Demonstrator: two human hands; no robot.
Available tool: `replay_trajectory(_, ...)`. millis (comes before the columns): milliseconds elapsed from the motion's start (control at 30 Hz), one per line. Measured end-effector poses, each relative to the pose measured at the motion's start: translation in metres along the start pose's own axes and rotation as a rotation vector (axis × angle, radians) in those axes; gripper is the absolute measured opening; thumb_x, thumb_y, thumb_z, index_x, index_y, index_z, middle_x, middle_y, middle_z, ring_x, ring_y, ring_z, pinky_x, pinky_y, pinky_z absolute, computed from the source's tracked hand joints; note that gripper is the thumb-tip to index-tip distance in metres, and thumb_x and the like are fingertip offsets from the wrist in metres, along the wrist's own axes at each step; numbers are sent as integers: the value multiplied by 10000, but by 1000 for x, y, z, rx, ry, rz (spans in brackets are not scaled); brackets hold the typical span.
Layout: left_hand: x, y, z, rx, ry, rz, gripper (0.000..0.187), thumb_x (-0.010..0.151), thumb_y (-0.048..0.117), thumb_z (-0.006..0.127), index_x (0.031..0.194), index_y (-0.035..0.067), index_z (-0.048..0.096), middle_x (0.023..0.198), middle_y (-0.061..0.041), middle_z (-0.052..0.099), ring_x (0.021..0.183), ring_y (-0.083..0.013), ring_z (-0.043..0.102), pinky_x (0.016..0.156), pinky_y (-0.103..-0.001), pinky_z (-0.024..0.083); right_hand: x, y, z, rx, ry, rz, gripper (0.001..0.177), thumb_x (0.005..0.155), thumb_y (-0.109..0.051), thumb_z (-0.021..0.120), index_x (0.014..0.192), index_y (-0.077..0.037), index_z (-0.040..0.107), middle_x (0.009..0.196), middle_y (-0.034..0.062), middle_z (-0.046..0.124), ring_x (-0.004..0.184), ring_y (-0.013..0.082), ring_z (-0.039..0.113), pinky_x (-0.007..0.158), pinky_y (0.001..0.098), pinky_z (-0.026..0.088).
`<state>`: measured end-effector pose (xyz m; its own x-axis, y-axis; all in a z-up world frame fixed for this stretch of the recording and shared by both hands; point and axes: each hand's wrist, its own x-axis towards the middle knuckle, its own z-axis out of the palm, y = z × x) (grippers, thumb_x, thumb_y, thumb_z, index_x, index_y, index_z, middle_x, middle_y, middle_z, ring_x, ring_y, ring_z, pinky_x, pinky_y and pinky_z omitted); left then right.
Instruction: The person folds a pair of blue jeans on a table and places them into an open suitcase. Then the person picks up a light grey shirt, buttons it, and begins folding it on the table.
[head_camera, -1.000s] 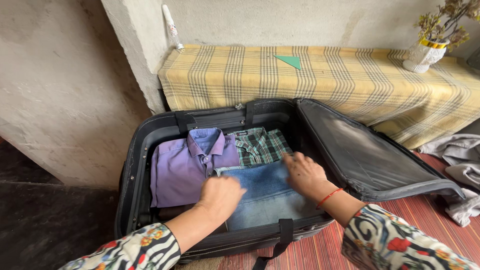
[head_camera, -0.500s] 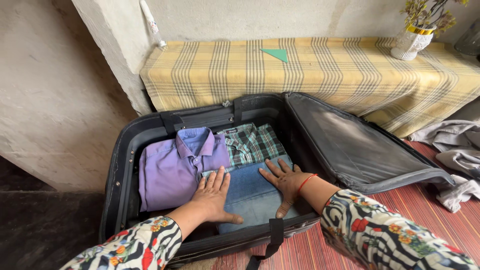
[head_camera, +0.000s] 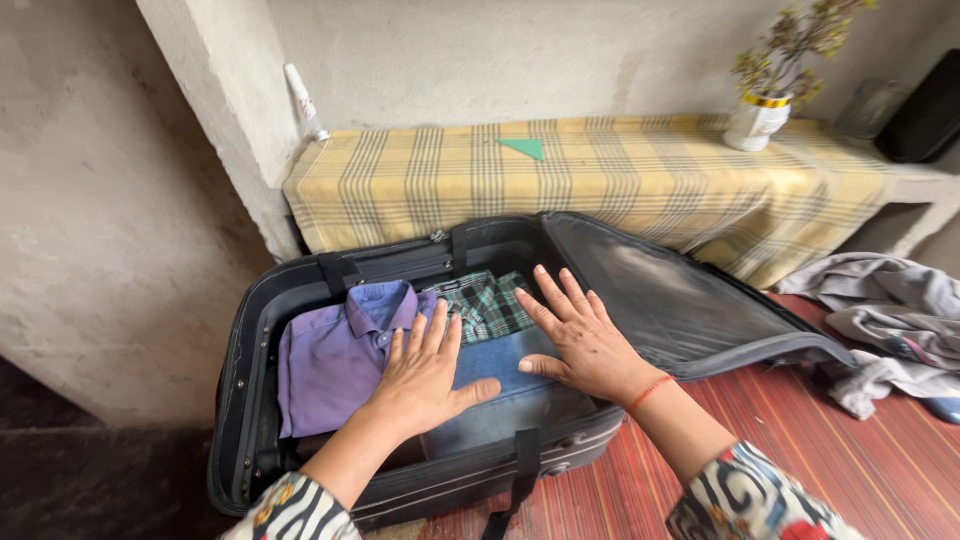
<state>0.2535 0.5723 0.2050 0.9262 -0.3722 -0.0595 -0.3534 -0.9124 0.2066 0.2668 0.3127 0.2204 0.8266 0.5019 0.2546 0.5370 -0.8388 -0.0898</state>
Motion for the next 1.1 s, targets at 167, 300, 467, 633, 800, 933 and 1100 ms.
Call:
replay_trajectory(167,-24,55,-25,1,176,68,1097,846,825,436,1609,93,146,1675,-219,12,1519,-463,48,1186,-631,43,-46,-9,-36,-53,76,85,936,831,-726,544,1583,-233,285,1684,129,90,1518,449,62,1146,657,169)
replay_trajectory(300,-35,99,-29,39,179,141,1037,866,793,445,1594,106,172,1665,-222,24,1507,-474,59,1173,-639,58,-82,1,-50,-84,63,185,958,816,-755,529,1603,-260,296,1712,113,78,1518,435,26,1147,657,137)
replay_trajectory(467,-37,144,-22,-5,171,177,993,882,778,416,1594,126,181,1665,-206,28,1508,-466,55,1169,-647,54,-132,26,-61,-71,15,293,930,828,-757,516,1575,-252,287,1683,104,81,1526,419,10,1153,658,129)
replay_trajectory(633,-37,202,-15,-11,164,203,978,890,778,387,1599,139,175,1670,-203,10,1513,-461,36,1169,-645,42,-192,55,-81,-65,5,358,945,824,-744,536,1614,-274,318,1686,93,103,1535,403,43,1152,666,138)
replay_trajectory(800,-30,278,-3,-26,150,225,972,889,778,375,1601,149,170,1674,-193,-4,1515,-455,25,1173,-641,30,-267,97,-104,-14,-22,449,893,845,-668,611,1604,-280,342,1682,78,112,1538,385,49,1169,659,119)
replay_trajectory(933,-20,354,12,-53,138,236,957,898,770,377,1604,158,169,1673,-190,-9,1515,-455,26,1181,-636,29,-336,146,-127,-66,-66,501,872,856,-624,646,1595,-279,338,1720,76,107,1533,382,35,1175,642,117)
replay_trajectory(1100,-2,442,42,-81,108,256,958,903,755,413,1607,154,166,1684,-189,-22,1526,-451,22,1193,-633,41,-420,219,-154,-72,-69,584,871,837,-583,682,1592,-296,355,1727,60,116,1537,358,42,1181,631,124)
